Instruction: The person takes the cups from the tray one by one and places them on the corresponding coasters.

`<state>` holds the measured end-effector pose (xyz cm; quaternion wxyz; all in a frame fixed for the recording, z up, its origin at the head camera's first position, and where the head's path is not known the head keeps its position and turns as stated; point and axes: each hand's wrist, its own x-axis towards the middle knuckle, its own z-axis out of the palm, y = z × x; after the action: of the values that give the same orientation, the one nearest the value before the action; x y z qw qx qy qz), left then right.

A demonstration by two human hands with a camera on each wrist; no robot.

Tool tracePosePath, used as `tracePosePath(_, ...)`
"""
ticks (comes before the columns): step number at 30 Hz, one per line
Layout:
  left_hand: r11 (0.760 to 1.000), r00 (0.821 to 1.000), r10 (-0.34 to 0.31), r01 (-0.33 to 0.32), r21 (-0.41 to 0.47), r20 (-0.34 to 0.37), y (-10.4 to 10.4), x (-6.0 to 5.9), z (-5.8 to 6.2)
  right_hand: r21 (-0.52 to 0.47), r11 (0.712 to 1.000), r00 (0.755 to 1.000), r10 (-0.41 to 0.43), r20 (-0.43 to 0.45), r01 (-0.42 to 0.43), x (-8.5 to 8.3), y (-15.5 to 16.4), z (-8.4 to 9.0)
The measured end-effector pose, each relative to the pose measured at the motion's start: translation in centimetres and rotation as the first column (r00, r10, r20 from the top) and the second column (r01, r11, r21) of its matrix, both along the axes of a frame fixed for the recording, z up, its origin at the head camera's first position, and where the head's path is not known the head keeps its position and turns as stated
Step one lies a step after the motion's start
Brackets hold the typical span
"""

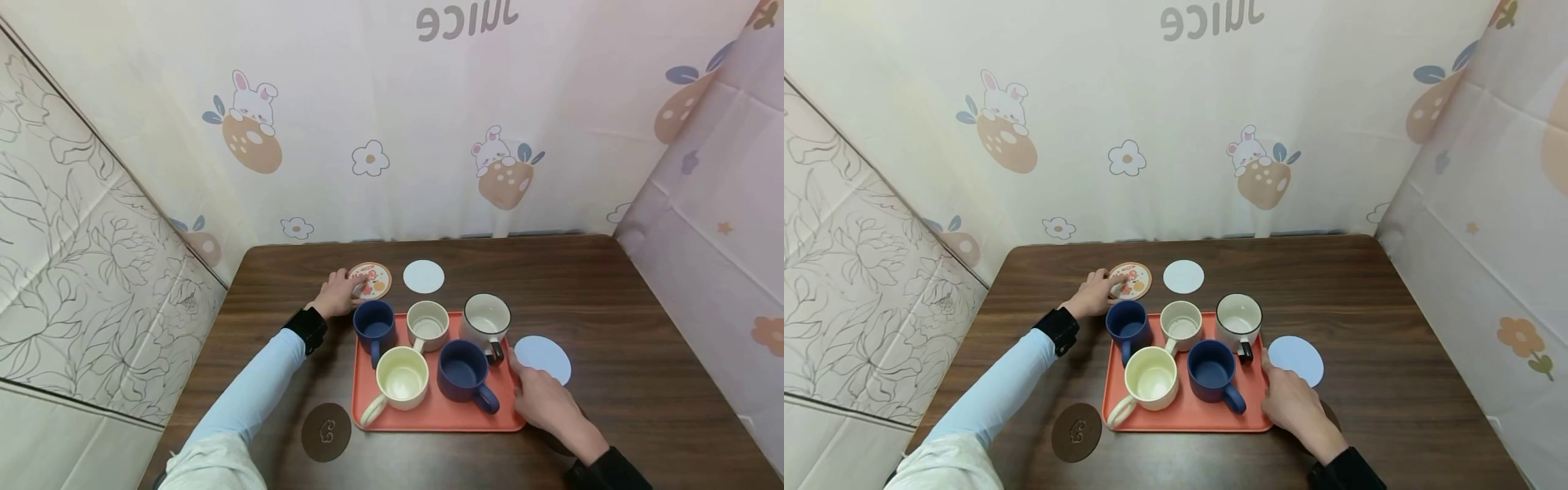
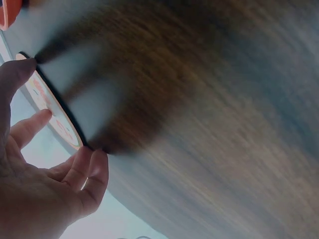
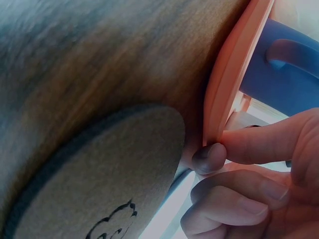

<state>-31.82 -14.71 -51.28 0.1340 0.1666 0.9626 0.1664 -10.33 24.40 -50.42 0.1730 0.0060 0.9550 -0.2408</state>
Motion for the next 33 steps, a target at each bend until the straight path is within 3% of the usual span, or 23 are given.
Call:
tracePosePath(6, 0.998, 1.0, -0.017, 0.018, 0.062, -0.024, -0.9, 0.4, -0.3, -0.013, 1.0, 1.0, 0.002, -0.015, -0.002, 0.1, 0.1, 0.0)
tracePosePath(9, 0.995, 0.998, -0.015, 0.021, 0.097, -0.061, -1.5, 1.4, -0.3, -0.016, 1.0, 1.0, 0.0, -0.011, 0.0, 0.0, 0.1, 0.0)
tracePosePath(12, 0.996, 0.995, 0.004, 0.005, 0.091, -0.099, -1.8, 4.0, 0.2, -0.012, 1.0, 1.0, -0.001, 0.003, 0.001, 0.1, 0.0, 0.1)
tracePosePath(18, 1.0, 0.991, -0.001, 0.005, 0.029, -0.135, -2.3, 10.9, 2.0, -0.004, 1.0, 1.0, 0.005, 0.004, -0.005, 0.2, 0.1, 0.2)
tracePosePath(27, 0.997, 1.0, -0.003, 0.002, 0.08, 0.011, -3.2, 18.9, 2.1, -0.003, 1.0, 1.0, -0.002, 0.025, 0.002, 0.0, 0.0, 0.0)
tracePosePath(30, 0.999, 0.999, 0.022, -0.023, 0.03, 0.046, -2.9, 21.1, 1.9, -0.003, 1.0, 1.0, 0.001, 0.03, -0.001, 0.0, 0.0, 0.0)
tracePosePath(33, 0.996, 0.995, 0.052, -0.045, -0.08, 0.089, -2.1, 22.8, 1.6, 0.005, 1.0, 1.0, 0.008, 0.026, -0.008, -0.1, 0.1, 0.2)
